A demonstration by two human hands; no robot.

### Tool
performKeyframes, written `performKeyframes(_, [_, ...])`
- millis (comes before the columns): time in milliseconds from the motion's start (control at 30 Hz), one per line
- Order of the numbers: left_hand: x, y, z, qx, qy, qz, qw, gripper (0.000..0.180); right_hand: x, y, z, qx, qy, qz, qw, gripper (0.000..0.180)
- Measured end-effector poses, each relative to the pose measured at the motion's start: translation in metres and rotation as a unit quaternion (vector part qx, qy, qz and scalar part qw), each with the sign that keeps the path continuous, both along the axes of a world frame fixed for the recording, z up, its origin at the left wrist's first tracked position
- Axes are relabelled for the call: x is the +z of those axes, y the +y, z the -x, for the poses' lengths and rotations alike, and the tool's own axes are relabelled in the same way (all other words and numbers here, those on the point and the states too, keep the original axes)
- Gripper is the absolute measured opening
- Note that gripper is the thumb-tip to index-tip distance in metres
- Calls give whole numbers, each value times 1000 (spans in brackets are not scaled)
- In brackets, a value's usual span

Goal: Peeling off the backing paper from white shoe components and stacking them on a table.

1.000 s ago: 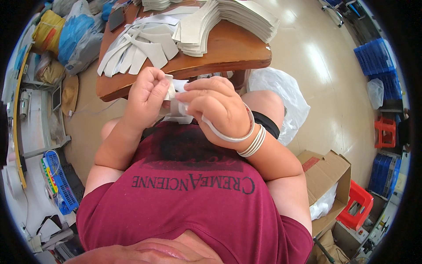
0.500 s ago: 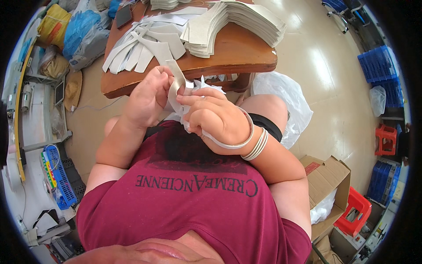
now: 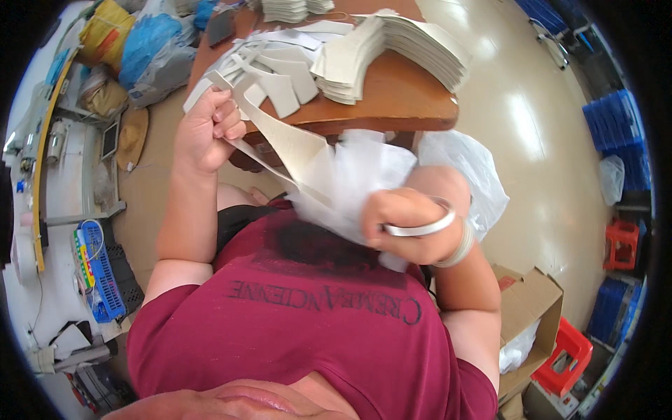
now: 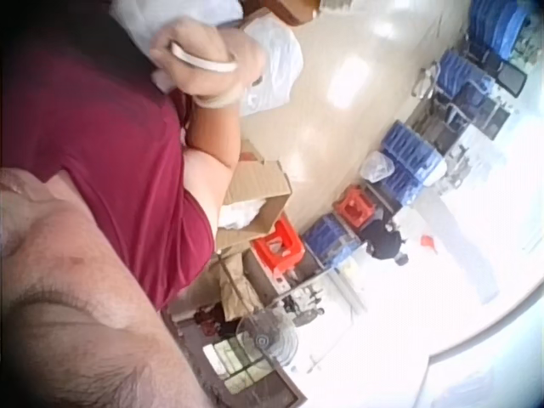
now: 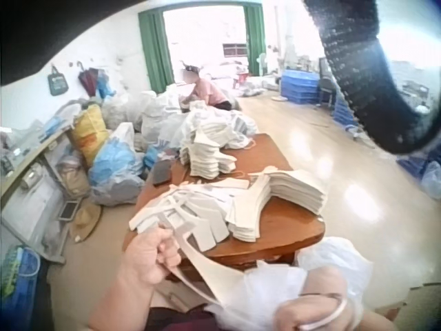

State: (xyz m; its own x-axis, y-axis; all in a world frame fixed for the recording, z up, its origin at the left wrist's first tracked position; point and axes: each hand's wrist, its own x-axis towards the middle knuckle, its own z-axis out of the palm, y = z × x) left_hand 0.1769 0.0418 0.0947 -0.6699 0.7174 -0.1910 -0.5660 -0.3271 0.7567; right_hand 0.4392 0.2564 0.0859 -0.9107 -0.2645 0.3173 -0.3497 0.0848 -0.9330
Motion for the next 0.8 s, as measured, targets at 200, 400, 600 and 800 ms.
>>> performKeyframes(200, [26,-39,31,102,153,72,980,8,-41,78,-84,-227,-47,165,959,20])
performKeyframes(400, [53,-60,29,42,265,170,948,23,-34,104,-106,-343,-158,94,921,28])
performKeyframes(600, [81,-29,-6,-96,308,189,927,24,-28,75,-36,-311,58,-199,928,30])
performKeyframes(800, [99,40,-49,-176,275,151,933,26,-40,13,40,-178,61,167,968,45])
